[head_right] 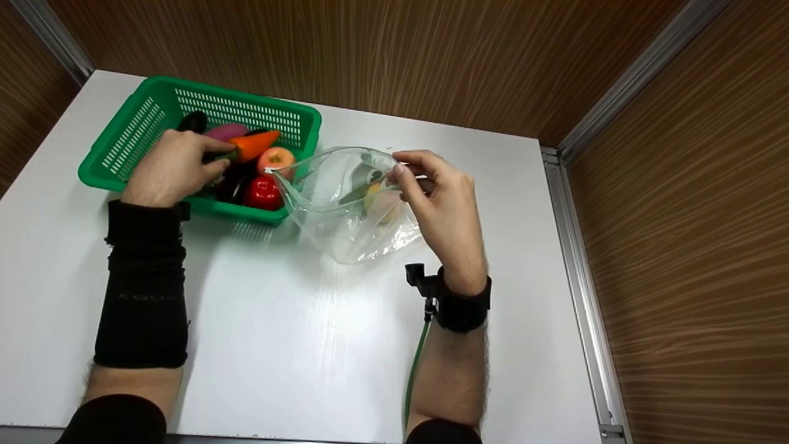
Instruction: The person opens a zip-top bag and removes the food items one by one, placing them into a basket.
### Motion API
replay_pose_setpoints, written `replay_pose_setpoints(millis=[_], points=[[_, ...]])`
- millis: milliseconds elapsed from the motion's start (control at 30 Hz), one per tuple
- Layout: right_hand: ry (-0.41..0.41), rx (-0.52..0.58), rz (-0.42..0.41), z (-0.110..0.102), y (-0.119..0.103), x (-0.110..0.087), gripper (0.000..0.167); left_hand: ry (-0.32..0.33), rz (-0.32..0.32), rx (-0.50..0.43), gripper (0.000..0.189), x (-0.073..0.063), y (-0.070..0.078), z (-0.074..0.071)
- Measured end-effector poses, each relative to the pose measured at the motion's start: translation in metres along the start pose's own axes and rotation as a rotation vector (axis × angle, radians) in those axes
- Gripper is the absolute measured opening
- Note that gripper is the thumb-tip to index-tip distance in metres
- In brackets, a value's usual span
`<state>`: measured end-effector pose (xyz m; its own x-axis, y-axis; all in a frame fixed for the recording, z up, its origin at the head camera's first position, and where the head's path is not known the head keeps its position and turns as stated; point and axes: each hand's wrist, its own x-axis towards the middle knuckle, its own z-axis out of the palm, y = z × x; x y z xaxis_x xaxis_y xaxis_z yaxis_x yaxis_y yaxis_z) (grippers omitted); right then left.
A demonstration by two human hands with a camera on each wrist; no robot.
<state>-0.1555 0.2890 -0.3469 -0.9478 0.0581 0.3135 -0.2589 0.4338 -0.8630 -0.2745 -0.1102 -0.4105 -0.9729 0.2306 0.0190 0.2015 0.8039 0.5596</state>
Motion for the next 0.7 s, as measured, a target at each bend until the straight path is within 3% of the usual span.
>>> replay_pose_setpoints(millis=[200, 333, 500, 700], points=[[-0.021, -0.028, 0.004, -0.001, -0.001, 0.000, 0.023, -0.055, -0.069, 0.105, 0.035, -0.005, -0.007, -0.005], [-0.019, -0.032, 0.011, -0.001, -0.002, -0.001, 0.023, -0.077, -0.059, 0.130, 0.035, -0.009, 0.001, -0.007], [-0.018, -0.026, 0.011, -0.001, -0.001, -0.001, 0.023, -0.023, 0.033, 0.084, 0.036, -0.015, 0.023, -0.013], [-0.030, -0.015, 0.007, 0.002, -0.002, 0.000, 0.023, 0.078, 0.207, 0.023, 0.034, -0.031, 0.050, -0.019]])
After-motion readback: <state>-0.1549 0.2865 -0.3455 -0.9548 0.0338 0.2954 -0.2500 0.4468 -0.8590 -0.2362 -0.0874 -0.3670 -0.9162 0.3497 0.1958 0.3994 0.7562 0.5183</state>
